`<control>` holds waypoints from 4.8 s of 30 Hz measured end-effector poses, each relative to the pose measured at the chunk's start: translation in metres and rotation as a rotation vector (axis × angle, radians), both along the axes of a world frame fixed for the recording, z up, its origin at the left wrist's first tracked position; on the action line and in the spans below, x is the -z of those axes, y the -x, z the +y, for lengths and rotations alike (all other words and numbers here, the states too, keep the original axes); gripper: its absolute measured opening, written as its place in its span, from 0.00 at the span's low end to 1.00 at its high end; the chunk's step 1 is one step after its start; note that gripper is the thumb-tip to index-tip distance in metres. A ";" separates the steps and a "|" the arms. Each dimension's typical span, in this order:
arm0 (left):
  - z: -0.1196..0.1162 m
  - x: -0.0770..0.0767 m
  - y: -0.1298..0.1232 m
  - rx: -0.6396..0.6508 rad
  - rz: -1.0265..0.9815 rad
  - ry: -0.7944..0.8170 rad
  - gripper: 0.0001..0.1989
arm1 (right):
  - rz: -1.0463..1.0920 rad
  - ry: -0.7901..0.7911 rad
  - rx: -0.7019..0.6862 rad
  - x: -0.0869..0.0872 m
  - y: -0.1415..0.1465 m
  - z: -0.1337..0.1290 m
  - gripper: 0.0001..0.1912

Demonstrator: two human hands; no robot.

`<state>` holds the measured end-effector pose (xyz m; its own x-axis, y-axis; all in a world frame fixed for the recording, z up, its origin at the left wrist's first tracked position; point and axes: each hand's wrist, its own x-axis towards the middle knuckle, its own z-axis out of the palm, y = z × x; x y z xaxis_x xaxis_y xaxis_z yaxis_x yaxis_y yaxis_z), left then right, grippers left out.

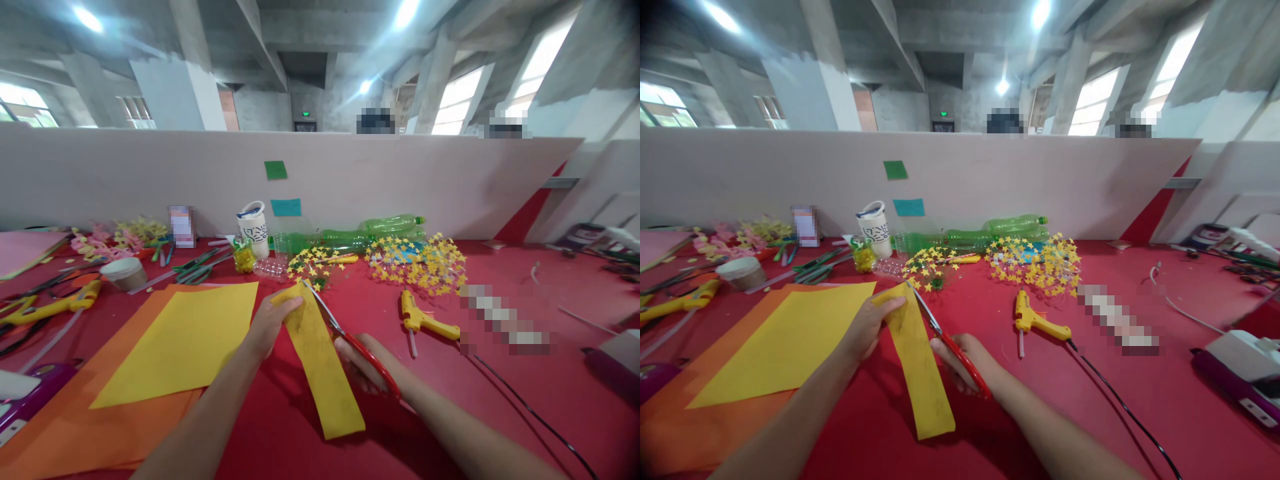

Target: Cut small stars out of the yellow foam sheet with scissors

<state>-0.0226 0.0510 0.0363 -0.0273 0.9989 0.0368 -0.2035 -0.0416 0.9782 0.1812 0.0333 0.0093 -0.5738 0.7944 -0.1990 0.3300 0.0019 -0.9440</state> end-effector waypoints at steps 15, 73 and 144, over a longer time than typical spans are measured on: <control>-0.001 -0.005 0.001 -0.045 -0.064 0.054 0.14 | -0.079 -0.017 0.032 -0.015 0.001 0.000 0.27; 0.002 -0.010 0.013 -0.014 0.011 0.125 0.07 | -0.065 0.033 -0.003 -0.005 -0.009 0.012 0.25; -0.003 0.003 -0.011 -0.239 0.089 -0.123 0.16 | -0.057 0.014 -0.056 -0.018 -0.017 0.013 0.23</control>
<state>-0.0111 0.0480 0.0329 -0.2531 0.9524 0.1701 -0.0867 -0.1975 0.9765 0.1979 0.0459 0.0275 -0.6051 0.7581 -0.2433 0.3826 0.0090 -0.9239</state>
